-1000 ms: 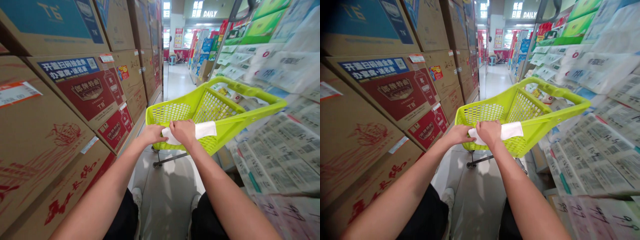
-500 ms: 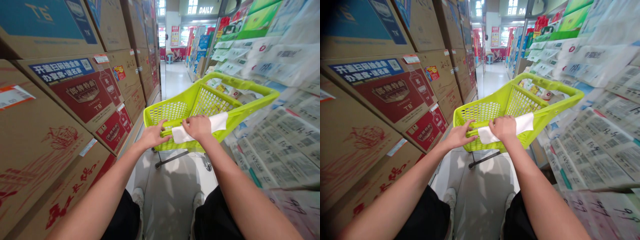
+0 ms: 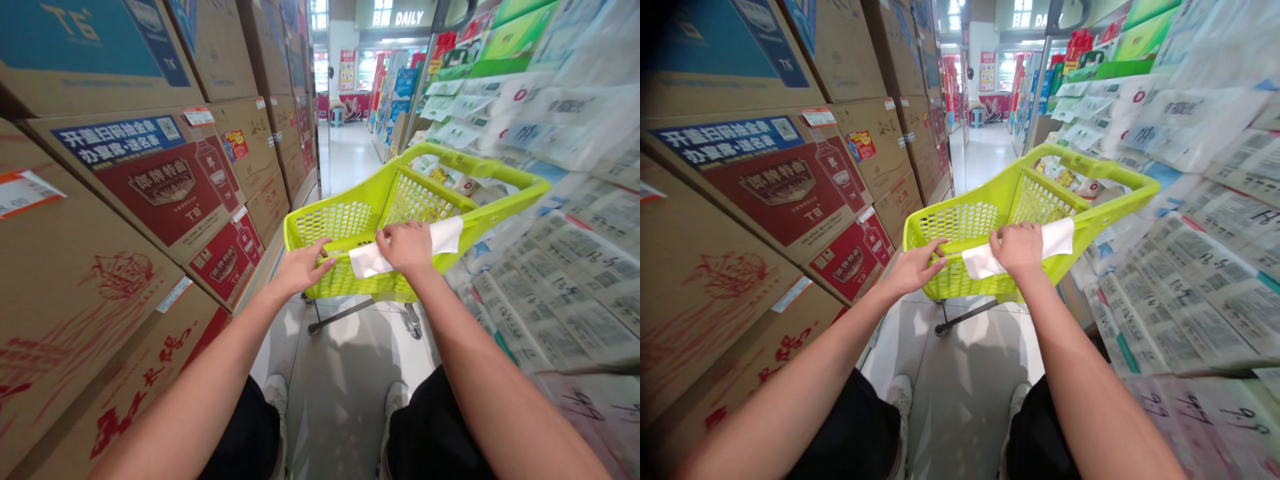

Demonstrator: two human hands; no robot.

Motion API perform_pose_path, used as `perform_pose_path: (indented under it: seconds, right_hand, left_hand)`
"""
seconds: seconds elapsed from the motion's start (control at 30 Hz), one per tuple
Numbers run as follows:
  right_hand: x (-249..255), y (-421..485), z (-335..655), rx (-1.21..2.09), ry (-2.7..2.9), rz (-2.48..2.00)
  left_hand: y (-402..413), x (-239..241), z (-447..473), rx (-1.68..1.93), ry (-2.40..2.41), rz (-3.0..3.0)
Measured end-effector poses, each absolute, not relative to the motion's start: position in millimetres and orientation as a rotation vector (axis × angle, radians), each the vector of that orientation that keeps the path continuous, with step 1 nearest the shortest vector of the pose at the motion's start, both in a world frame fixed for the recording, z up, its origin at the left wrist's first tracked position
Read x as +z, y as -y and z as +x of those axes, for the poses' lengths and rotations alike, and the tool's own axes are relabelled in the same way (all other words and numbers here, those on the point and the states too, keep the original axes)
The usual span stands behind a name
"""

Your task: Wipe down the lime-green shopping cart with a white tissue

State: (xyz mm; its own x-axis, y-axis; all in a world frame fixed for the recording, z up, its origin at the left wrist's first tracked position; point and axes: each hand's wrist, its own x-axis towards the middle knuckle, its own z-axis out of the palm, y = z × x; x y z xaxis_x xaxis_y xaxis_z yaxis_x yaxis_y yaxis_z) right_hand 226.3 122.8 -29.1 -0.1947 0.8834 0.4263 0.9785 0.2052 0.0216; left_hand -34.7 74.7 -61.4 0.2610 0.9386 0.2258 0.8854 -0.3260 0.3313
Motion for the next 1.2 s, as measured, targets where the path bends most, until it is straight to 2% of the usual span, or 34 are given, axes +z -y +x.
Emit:
perform_pose_path:
  seconds: [0.13,0.27,0.4,0.53,0.77,0.9,1.03,1.2]
  right_hand:
    - [-41,-98,195,-0.339,2.357,-1.521]
    - [-49,-83,173,-0.271,2.476,-1.269]
    - [-42,-105,198,-0.363,2.304,-1.489]
    - [-37,-118,220,-0.421,2.155,-1.663]
    - [-47,-80,170,-0.252,2.579,-1.146]
    - [-37,-96,186,-0.283,2.52,-1.411]
    - [-25,-122,227,-0.376,2.227,-1.752]
    - [-38,-105,215,-0.362,2.268,-1.603]
  left_hand:
    - [-77,-66,-35,0.771,-1.663,2.34]
    - [-77,-63,-39,0.728,-1.7,2.324]
    - [-74,-57,-40,0.628,-1.663,2.356]
    - [-74,-60,-38,0.672,-1.607,2.356]
    - [-75,-62,-38,0.759,-1.608,2.407]
    - [-72,-55,-40,0.592,-1.673,2.399]
    - [-71,-57,-41,0.649,-1.612,2.403]
    - [-73,-62,-39,0.663,-1.596,2.435]
